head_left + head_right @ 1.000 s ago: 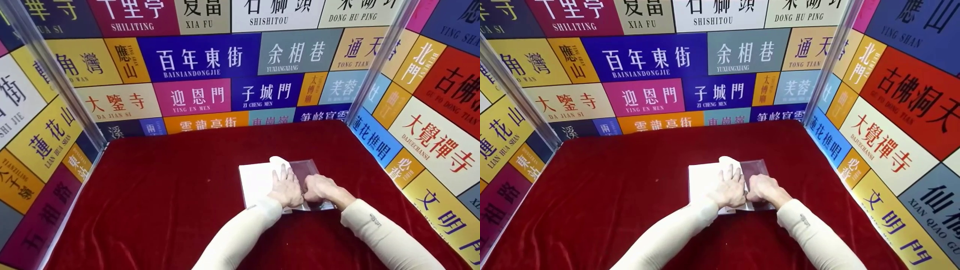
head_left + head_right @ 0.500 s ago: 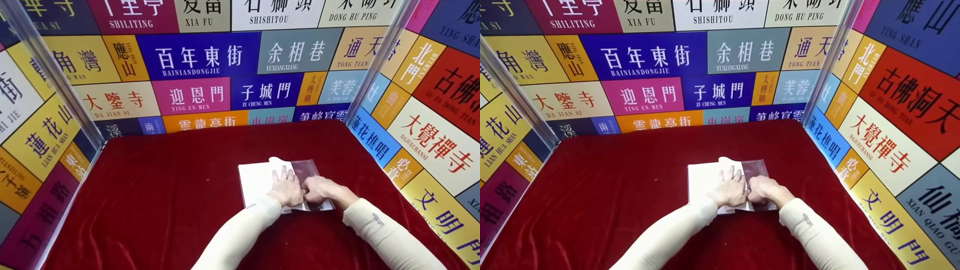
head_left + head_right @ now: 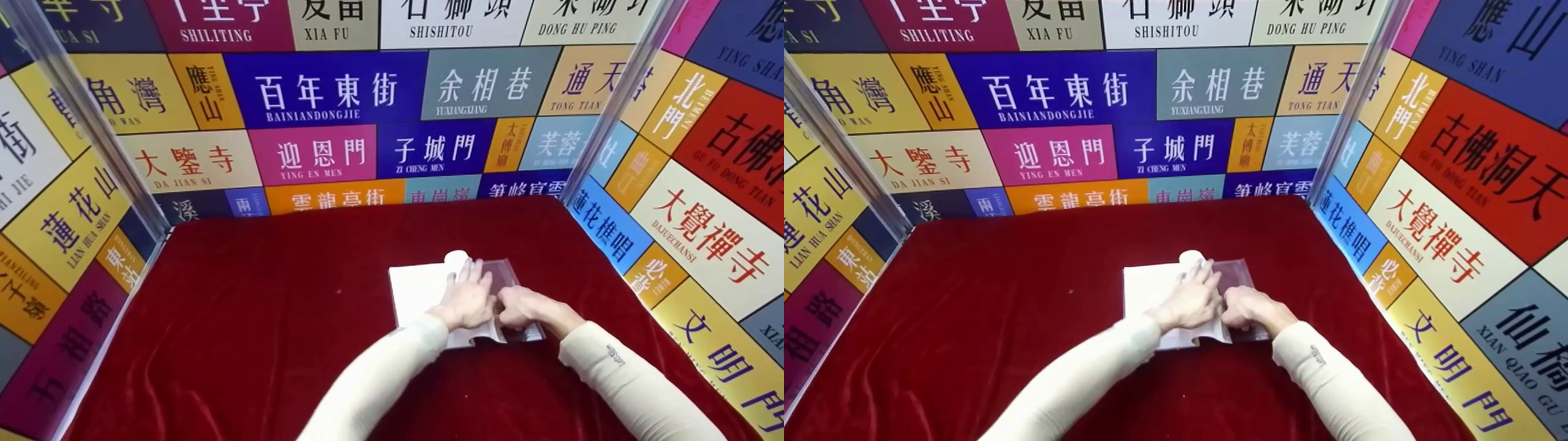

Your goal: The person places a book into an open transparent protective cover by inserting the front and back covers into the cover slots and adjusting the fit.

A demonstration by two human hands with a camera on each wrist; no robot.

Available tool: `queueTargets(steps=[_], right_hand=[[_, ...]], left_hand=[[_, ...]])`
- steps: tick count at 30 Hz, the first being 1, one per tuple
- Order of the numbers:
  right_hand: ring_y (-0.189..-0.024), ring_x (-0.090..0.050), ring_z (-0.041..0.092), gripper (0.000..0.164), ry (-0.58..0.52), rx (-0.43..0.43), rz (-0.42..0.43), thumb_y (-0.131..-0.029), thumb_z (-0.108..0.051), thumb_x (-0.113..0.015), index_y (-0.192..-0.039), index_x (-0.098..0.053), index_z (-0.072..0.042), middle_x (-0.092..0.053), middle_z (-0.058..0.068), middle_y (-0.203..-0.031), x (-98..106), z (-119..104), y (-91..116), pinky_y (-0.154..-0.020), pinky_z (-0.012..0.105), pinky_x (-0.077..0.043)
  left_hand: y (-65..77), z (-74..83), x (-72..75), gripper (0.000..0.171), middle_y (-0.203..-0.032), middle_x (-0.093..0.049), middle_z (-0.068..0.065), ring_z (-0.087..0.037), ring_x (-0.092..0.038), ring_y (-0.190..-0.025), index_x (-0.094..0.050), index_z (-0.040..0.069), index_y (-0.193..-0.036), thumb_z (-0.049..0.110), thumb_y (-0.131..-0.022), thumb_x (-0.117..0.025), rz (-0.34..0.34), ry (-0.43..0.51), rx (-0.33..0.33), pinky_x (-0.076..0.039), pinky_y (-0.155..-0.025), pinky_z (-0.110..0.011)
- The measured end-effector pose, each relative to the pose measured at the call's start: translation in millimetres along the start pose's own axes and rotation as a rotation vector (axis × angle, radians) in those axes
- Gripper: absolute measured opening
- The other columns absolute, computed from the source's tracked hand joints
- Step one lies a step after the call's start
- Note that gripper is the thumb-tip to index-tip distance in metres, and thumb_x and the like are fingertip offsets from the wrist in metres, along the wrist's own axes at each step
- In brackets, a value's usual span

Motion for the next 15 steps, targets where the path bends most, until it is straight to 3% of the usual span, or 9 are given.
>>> queueTargets(steps=[4,8,15], right_hand=[[-0.052,-0.056,0.008,0.013,-0.031,0.015,-0.022,-0.078,-0.008,-0.069,-0.068,-0.067,-0.016,-0.057,-0.008,-0.055,-1,0,1,-0.053,0.022,-0.044],[-0.051,-0.056,0.008,0.018,-0.045,0.003,-0.03,-0.082,-0.011,-0.07,-0.066,-0.064,-0.017,-0.056,-0.009,-0.052,-1,3,2,-0.053,0.022,-0.044],[-0.051,-0.057,0.008,0.019,-0.006,0.012,-0.029,-0.088,-0.017,-0.071,-0.07,-0.07,-0.015,-0.057,-0.008,-0.052,-1,0,2,-0.053,0.024,-0.044]], left_hand=[[9.8,-13.6,9.4,0.072,-0.19,-0.021,-0.012,-0.033,-0.018,-0.178,-0.033,0.011,-0.177,0.05,-0.116,-0.04,-0.016,-0.005,-0.079,-0.034,-0.14,-0.055],[18.6,-18.4,3.9,0.087,-0.191,-0.015,-0.01,-0.033,-0.013,-0.179,-0.023,0.013,-0.18,0.068,-0.114,-0.036,-0.081,-0.033,-0.126,-0.031,-0.141,-0.057],[26.0,-16.8,-7.1,0.093,-0.192,-0.009,-0.008,-0.031,-0.008,-0.18,-0.021,0.02,-0.181,0.08,-0.111,-0.022,-0.138,-0.153,-0.089,-0.027,-0.143,-0.055]])
Point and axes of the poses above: each hand's wrist, its own y-axis away from the middle knuckle, its own x-axis out of the back of the hand, z = x × y, the point moved 8 cm from there along -y, towards the middle knuckle
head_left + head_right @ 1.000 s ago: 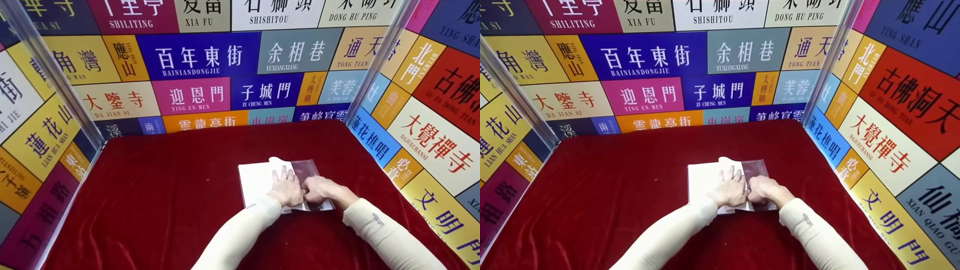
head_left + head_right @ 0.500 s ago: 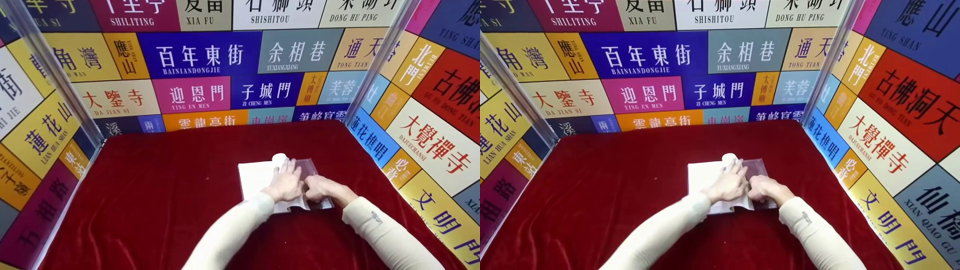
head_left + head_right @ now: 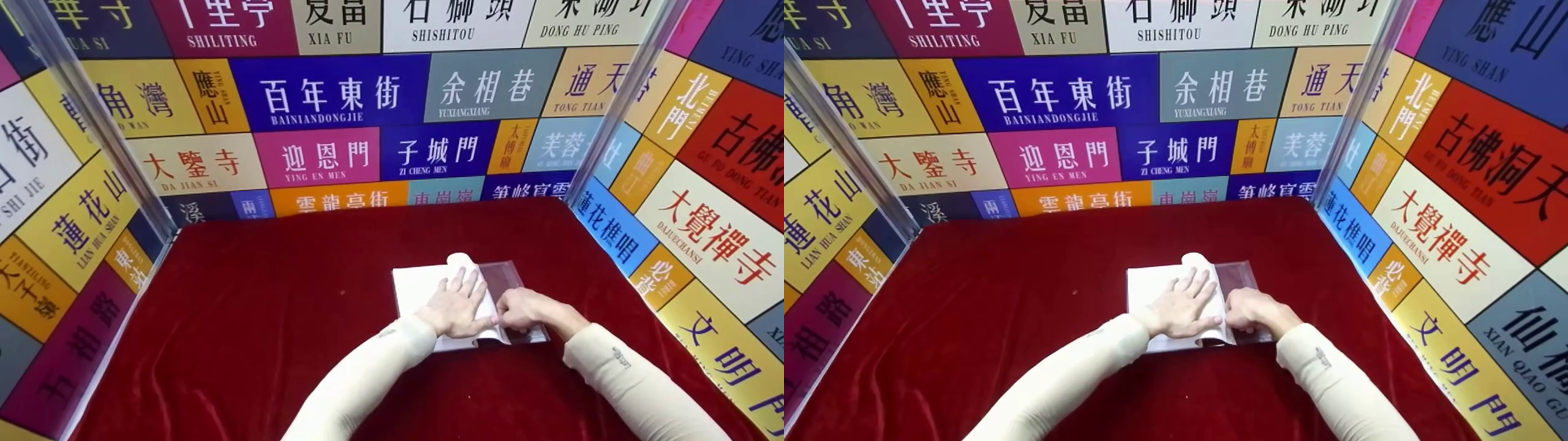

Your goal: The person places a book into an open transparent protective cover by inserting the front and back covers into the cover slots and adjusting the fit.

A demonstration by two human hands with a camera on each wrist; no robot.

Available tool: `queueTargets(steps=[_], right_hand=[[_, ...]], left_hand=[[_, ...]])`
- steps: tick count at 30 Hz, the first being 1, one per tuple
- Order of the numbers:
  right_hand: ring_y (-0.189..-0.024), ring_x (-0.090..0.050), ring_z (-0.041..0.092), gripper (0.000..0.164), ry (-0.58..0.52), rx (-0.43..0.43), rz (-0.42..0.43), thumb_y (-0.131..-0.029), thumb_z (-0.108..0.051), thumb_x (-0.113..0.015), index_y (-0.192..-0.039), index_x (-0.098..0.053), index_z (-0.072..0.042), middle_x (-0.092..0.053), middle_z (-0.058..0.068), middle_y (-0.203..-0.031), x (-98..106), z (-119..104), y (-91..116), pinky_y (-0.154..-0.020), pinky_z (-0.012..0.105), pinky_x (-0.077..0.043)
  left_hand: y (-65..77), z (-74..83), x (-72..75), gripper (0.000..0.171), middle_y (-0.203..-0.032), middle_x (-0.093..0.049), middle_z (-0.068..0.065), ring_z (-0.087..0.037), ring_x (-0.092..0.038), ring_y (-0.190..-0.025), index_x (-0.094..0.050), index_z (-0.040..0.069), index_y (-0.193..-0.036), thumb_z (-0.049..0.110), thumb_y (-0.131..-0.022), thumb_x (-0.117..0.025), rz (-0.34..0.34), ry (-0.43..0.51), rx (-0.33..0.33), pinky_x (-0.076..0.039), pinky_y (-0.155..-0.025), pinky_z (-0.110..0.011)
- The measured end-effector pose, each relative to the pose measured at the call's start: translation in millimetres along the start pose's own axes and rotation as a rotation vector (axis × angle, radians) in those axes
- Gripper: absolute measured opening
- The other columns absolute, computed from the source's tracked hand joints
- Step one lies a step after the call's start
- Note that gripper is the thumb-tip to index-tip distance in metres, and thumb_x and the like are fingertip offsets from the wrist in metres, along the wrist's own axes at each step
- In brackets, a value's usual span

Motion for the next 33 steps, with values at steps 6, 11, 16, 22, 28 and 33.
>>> queueTargets(steps=[6,11,16,22,28,33], right_hand=[[-0.05,-0.058,0.007,0.017,0.009,0.027,0.015,-0.085,-0.014,-0.071,-0.068,-0.071,-0.015,-0.059,-0.007,-0.052,2,-4,1,-0.055,0.025,-0.047],[-0.052,-0.059,0.008,0.013,0.024,0.015,0.033,-0.082,-0.012,-0.072,-0.07,-0.073,-0.016,-0.063,-0.006,-0.055,6,-4,2,-0.056,0.025,-0.048],[-0.053,-0.061,0.009,0.013,0.037,0.006,0.034,-0.079,-0.012,-0.07,-0.067,-0.072,-0.018,-0.063,-0.007,-0.054,5,-5,3,-0.055,0.026,-0.048],[-0.052,-0.059,0.008,0.016,0.029,-0.003,0.033,-0.079,-0.012,-0.066,-0.066,-0.071,-0.018,-0.06,-0.009,-0.054,0,-6,4,-0.054,0.025,-0.047],[-0.053,-0.057,0.008,0.015,0.019,0.021,0.021,-0.079,-0.011,-0.066,-0.067,-0.073,-0.016,-0.061,-0.008,-0.055,-3,-9,2,-0.055,0.025,-0.046],[-0.059,-0.055,0.009,0.012,0.03,0.053,0.049,-0.077,-0.012,-0.068,-0.068,-0.075,-0.015,-0.064,-0.008,-0.059,0,-10,0,-0.058,0.027,-0.047]], left_hand=[[-0.5,5.7,-2.9,0.095,-0.192,-0.009,-0.006,-0.029,-0.007,-0.18,-0.02,0.021,-0.181,0.082,-0.109,-0.026,-0.022,-0.051,0.036,-0.024,-0.144,-0.054],[-3.5,10.8,-1.8,0.105,-0.192,-0.01,-0.005,-0.029,-0.007,-0.18,-0.019,0.019,-0.181,0.09,-0.105,-0.028,-0.02,-0.071,0.06,-0.023,-0.144,-0.053],[-2.9,13.3,-0.7,0.11,-0.191,-0.016,-0.005,-0.028,-0.011,-0.18,-0.025,0.018,-0.18,0.094,-0.101,-0.031,-0.039,-0.101,0.093,-0.024,-0.144,-0.051],[-2.4,14.2,-2.4,0.109,-0.189,-0.026,-0.004,-0.028,-0.017,-0.179,-0.034,0.019,-0.177,0.096,-0.1,-0.03,-0.06,-0.154,0.115,-0.028,-0.142,-0.05],[-5.0,20.2,-8.5,0.11,-0.19,-0.021,-0.002,-0.028,-0.01,-0.18,-0.031,0.021,-0.179,0.097,-0.099,-0.03,-0.081,-0.094,0.119,-0.022,-0.144,-0.052],[-11.6,24.6,-11.5,0.11,-0.191,-0.018,0.0,-0.027,-0.008,-0.18,-0.029,0.021,-0.179,0.096,-0.099,-0.032,-0.079,-0.096,0.164,-0.021,-0.144,-0.051]])
Point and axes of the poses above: each hand's wrist, its own y-axis away from the middle knuckle, its own x-axis out of the back of the hand, z = x × y, the point moved 8 cm from there along -y, towards the middle knuckle
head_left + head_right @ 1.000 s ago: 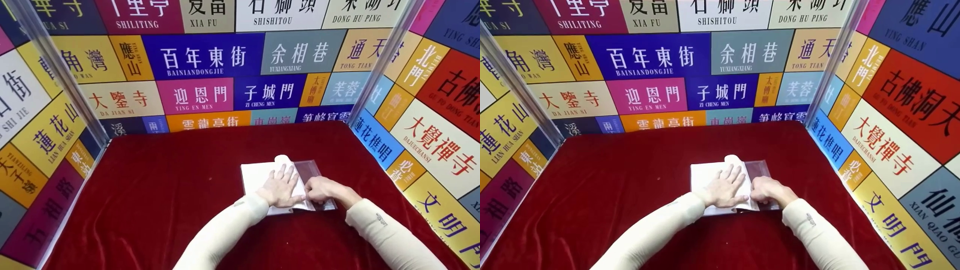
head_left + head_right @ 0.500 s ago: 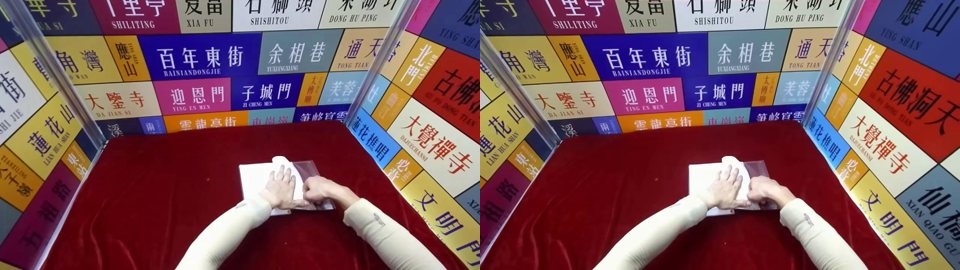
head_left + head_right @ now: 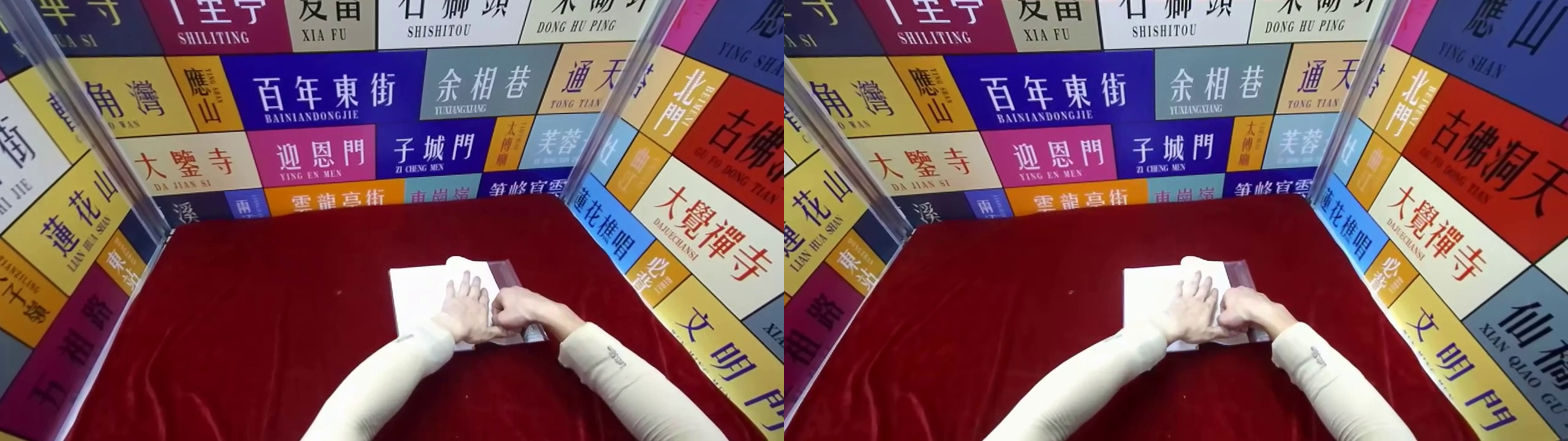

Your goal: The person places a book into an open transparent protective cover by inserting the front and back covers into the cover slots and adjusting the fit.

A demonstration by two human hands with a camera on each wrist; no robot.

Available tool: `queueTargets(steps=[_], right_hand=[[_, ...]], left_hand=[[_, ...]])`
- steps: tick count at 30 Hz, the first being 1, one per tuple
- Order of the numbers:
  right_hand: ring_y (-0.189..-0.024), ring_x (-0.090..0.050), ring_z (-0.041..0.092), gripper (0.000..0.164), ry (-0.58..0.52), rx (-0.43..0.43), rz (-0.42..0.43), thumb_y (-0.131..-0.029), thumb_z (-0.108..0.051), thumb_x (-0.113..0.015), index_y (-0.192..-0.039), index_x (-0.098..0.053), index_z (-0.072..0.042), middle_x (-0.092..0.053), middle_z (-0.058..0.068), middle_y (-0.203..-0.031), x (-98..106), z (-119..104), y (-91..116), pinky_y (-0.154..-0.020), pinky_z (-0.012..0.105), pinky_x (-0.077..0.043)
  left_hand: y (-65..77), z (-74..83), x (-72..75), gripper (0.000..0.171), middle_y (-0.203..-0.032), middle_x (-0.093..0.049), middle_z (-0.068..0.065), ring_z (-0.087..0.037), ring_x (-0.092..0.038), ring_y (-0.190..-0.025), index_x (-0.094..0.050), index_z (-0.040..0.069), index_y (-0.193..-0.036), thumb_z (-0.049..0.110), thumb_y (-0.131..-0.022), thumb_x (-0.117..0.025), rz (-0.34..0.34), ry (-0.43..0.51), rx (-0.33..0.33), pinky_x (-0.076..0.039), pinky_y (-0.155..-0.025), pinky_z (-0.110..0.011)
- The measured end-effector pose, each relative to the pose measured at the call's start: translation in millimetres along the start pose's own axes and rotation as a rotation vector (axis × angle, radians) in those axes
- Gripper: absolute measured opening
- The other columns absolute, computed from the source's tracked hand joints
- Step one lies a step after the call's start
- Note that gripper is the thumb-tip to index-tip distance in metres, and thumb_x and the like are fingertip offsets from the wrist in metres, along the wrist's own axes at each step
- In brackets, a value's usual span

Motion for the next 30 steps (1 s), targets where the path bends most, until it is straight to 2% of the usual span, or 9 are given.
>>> queueTargets(steps=[3,7,10,13,16,18,22,26,30], right_hand=[[-0.061,-0.055,0.008,0.01,0.005,0.013,0.013,-0.076,-0.014,-0.069,-0.068,-0.076,-0.014,-0.064,-0.008,-0.06,2,0,-2,-0.059,0.027,-0.047],[-0.06,-0.055,0.008,0.011,-0.025,-0.002,0.039,-0.078,-0.015,-0.068,-0.069,-0.074,-0.013,-0.062,-0.009,-0.059,6,6,-4,-0.059,0.026,-0.046],[-0.065,-0.058,0.012,0.014,-0.044,-0.064,0.088,-0.086,-0.021,-0.07,-0.075,-0.075,-0.013,-0.064,-0.005,-0.065,12,17,-4,-0.062,0.028,-0.046],[-0.075,-0.064,0.02,0.019,-0.035,-0.158,0.166,-0.093,-0.03,-0.074,-0.084,-0.078,-0.013,-0.072,0.004,-0.077,22,33,2,-0.066,0.034,-0.049],[-0.086,-0.068,0.027,0.027,-0.034,-0.261,0.235,-0.094,-0.038,-0.079,-0.098,-0.08,-0.012,-0.077,0.01,-0.092,30,49,8,-0.071,0.04,-0.052],[-0.09,-0.07,0.029,0.037,-0.054,-0.313,0.26,-0.093,-0.043,-0.082,-0.108,-0.079,-0.009,-0.079,0.014,-0.1,32,56,12,-0.073,0.043,-0.054],[-0.086,-0.073,0.029,0.056,-0.12,-0.364,0.263,-0.091,-0.047,-0.085,-0.122,-0.074,-0.002,-0.079,0.019,-0.106,32,62,13,-0.071,0.041,-0.059],[-0.079,-0.075,0.026,0.067,-0.217,-0.376,0.261,-0.091,-0.042,-0.086,-0.133,-0.067,0.007,-0.076,0.026,-0.11,32,67,11,-0.063,0.036,-0.065],[-0.078,-0.077,0.025,0.073,-0.291,-0.376,0.277,-0.093,-0.036,-0.085,-0.141,-0.061,0.014,-0.073,0.034,-0.122,34,73,11,-0.064,0.037,-0.069]], left_hand=[[-4.0,1.4,-1.5,0.108,-0.191,-0.017,-0.001,-0.026,-0.008,-0.18,-0.028,0.02,-0.179,0.093,-0.1,-0.036,0.006,-0.004,0.029,-0.023,-0.144,-0.049],[-8.4,-3.3,-3.3,0.101,-0.192,-0.014,-0.005,-0.026,-0.007,-0.18,-0.026,0.016,-0.18,0.084,-0.105,-0.041,0.024,0.067,-0.002,-0.024,-0.144,-0.048],[-7.3,-14.1,-1.5,0.093,-0.192,-0.009,-0.011,-0.031,-0.005,-0.18,-0.021,0.011,-0.18,0.071,-0.112,-0.039,0.036,0.165,-0.066,-0.026,-0.144,-0.046],[-1.5,-27.3,3.8,0.085,-0.191,-0.007,-0.015,-0.035,-0.008,-0.18,-0.019,0.007,-0.18,0.059,-0.116,-0.037,0.052,0.234,-0.101,-0.031,-0.142,-0.045],[3.9,-34.2,6.1,0.083,-0.191,-0.007,-0.017,-0.036,-0.012,-0.179,-0.018,0.006,-0.18,0.053,-0.116,-0.041,0.053,0.273,-0.11,-0.034,-0.141,-0.046],[5.8,-34.7,4.9,0.085,-0.191,-0.006,-0.016,-0.037,-0.013,-0.179,-0.016,0.006,-0.18,0.054,-0.115,-0.042,0.044,0.293,-0.112,-0.034,-0.141,-0.046],[5.7,-30.8,0.2,0.088,-0.192,-0.004,-0.015,-0.036,-0.012,-0.179,-0.014,0.006,-0.18,0.058,-0.115,-0.041,0.028,0.29,-0.099,-0.033,-0.141,-0.048],[4.8,-28.0,-1.8,0.087,-0.192,-0.003,-0.01,-0.031,-0.009,-0.18,-0.014,0.009,-0.181,0.06,-0.115,-0.039,0.013,0.256,-0.069,-0.029,-0.143,-0.05],[5.1,-25.9,-1.0,0.088,-0.193,-0.002,-0.007,-0.028,-0.006,-0.18,-0.013,0.012,-0.181,0.063,-0.114,-0.039,-0.004,0.231,-0.049,-0.025,-0.144,-0.049]])
Point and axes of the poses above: each hand's wrist, its own y-axis away from the middle knuckle, its own x-axis out of the back of the hand, z = x × y, the point moved 8 cm from there along -y, towards the middle knuckle
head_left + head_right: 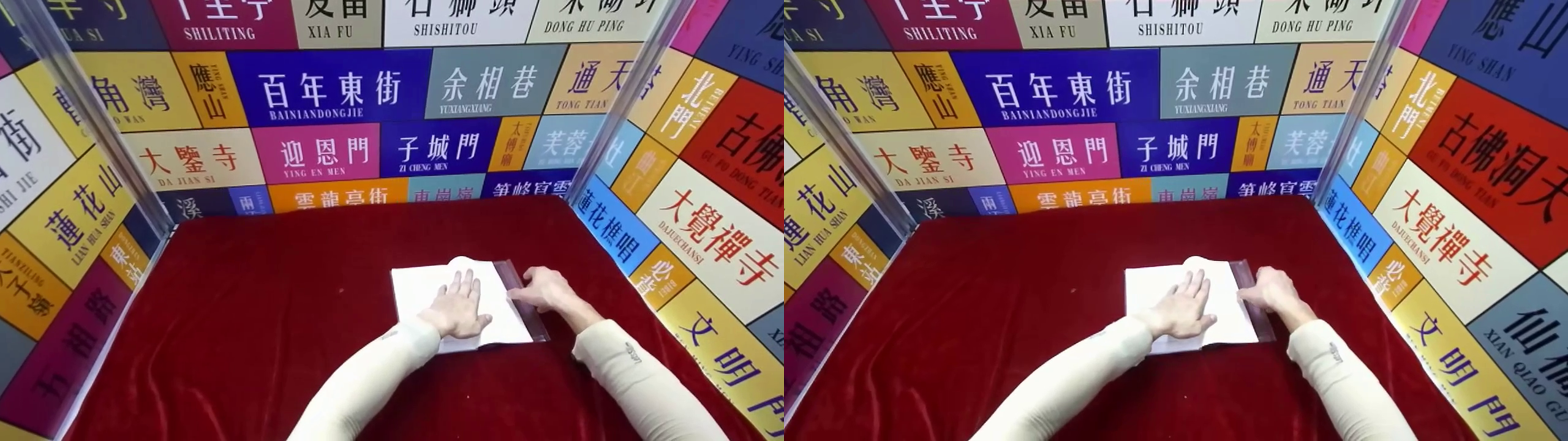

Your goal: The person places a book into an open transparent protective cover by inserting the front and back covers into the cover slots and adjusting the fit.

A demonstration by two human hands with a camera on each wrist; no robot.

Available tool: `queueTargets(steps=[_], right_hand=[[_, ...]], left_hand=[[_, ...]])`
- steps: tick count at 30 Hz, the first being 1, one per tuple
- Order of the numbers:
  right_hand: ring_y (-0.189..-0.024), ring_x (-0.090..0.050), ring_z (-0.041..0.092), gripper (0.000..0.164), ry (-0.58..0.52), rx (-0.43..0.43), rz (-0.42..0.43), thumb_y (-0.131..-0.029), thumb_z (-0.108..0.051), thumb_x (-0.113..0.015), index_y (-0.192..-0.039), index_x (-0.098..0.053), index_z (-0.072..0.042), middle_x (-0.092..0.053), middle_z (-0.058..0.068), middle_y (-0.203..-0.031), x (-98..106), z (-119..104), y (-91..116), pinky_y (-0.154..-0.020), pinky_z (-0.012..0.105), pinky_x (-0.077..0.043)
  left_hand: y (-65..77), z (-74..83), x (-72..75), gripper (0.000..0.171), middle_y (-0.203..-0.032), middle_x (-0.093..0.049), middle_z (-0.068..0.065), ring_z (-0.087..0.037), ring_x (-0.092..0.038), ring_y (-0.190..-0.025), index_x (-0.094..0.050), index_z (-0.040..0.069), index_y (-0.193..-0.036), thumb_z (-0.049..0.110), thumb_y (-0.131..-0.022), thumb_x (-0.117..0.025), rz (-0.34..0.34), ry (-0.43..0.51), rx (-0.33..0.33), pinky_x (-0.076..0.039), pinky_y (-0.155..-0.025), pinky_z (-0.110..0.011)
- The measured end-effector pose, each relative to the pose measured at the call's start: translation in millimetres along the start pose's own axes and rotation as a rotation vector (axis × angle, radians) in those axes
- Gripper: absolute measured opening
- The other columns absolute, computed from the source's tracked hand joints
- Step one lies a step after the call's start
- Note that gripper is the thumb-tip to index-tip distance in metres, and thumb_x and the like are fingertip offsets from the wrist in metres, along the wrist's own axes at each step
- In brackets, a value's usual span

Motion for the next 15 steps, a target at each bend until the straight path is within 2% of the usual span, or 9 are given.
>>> queueTargets(steps=[5,11,15], right_hand=[[-0.076,-0.079,0.024,0.062,-0.081,-0.015,-0.008,-0.096,-0.028,-0.082,-0.136,-0.065,0.016,-0.073,0.034,-0.123,3,8,-1,-0.066,0.038,-0.07],[-0.083,-0.078,0.019,0.053,-0.114,-0.022,-0.021,-0.097,-0.025,-0.081,-0.131,-0.071,0.014,-0.077,0.029,-0.12,4,11,-1,-0.072,0.04,-0.071],[-0.084,-0.08,0.02,0.049,-0.143,-0.026,-0.019,-0.097,-0.024,-0.082,-0.129,-0.073,0.013,-0.081,0.027,-0.115,5,12,-2,-0.073,0.04,-0.072]], left_hand=[[-2.5,5.5,-2.9,0.089,-0.193,-0.004,-0.007,-0.027,-0.006,-0.18,-0.014,0.012,-0.181,0.064,-0.114,-0.038,-0.009,-0.046,0.014,-0.023,-0.145,-0.047],[-7.7,10.4,-12.1,0.088,-0.193,-0.005,-0.006,-0.025,-0.006,-0.18,-0.014,0.013,-0.181,0.066,-0.114,-0.036,-0.036,-0.117,0.04,-0.018,-0.146,-0.043],[-11.0,10.4,-16.2,0.086,-0.193,-0.005,-0.004,-0.023,-0.005,-0.18,-0.015,0.014,-0.181,0.066,-0.115,-0.033,-0.055,-0.125,0.061,-0.014,-0.146,-0.043]])
Point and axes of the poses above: each hand's wrist, its own y-axis away from the middle knuckle, its own x-axis out of the back of the hand, z = x × y, the point moved 8 cm from there along -y, towards the middle knuckle
